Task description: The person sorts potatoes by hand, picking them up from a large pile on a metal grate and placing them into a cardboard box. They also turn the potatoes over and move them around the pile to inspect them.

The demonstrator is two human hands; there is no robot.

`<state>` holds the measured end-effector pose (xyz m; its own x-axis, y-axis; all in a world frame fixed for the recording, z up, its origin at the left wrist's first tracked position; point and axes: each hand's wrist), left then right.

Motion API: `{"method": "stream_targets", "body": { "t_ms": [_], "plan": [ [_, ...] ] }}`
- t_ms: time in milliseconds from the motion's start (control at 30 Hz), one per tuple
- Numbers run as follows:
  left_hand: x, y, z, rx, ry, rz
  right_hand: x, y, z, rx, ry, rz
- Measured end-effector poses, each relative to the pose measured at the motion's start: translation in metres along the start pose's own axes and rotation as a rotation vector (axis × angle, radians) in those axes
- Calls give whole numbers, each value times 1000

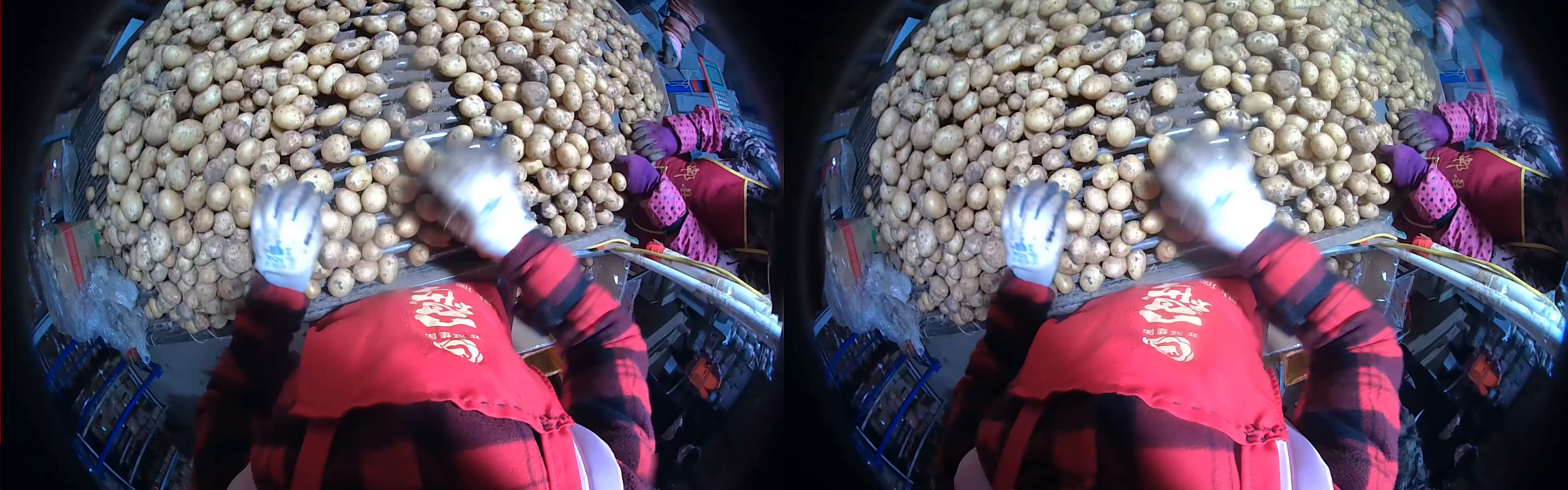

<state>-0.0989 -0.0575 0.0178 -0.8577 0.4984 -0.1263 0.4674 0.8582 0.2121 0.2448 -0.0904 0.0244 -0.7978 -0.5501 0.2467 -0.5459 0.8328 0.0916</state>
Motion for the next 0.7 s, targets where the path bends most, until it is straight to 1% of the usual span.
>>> {"method": "stream_targets", "body": {
  "t_ms": [33,67,133,167,200,233,267,333,367,400,467,533,600,667,700],
  "plan": [
    [4,5,1,-22,-10,-5,22,-18,23,-57,103,-98],
    [3,12,-3,-33,-12,8,36,-31,44,19,39,-115],
    [-8,28,-11,-55,-14,34,25,-55,58,-50,-62,-110],
    [-18,32,-6,-59,-86,60,14,-66,60,-80,-36,-48],
    [-31,36,1,37,-186,89,5,-70,53,-28,-52,4],
    [-47,43,8,103,-225,180,-9,-72,46,-29,-53,25],
    [-60,52,16,163,-264,270,-22,-76,49,16,-171,29],
    [-73,64,51,312,-91,383,-45,-77,50,-108,-161,133],
    [-70,75,63,343,-86,392,-57,-74,33,24,-219,246],
    [-65,89,69,315,-20,409,-82,-81,36,-97,-387,344],
    [-58,117,71,226,156,428,-111,-94,32,-151,-436,369],
    [-43,139,75,182,77,361,-118,-98,30,-91,-557,434],
    [-40,157,76,257,93,314,-92,-93,30,-191,-481,648],
    [-39,161,81,327,30,283,-53,-79,31,-375,-378,590],
    [-45,161,79,371,84,284,-30,-69,30,-453,-200,545]
  ]
}}
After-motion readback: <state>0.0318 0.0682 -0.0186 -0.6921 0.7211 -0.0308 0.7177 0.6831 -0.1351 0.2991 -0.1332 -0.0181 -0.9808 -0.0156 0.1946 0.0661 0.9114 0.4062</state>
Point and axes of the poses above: each hand's wrist, its own y-axis towards the middle knuckle, its own z-axis out of the palm, x = y × z, and after that the axes turned 8 degrees about -z, right-handed
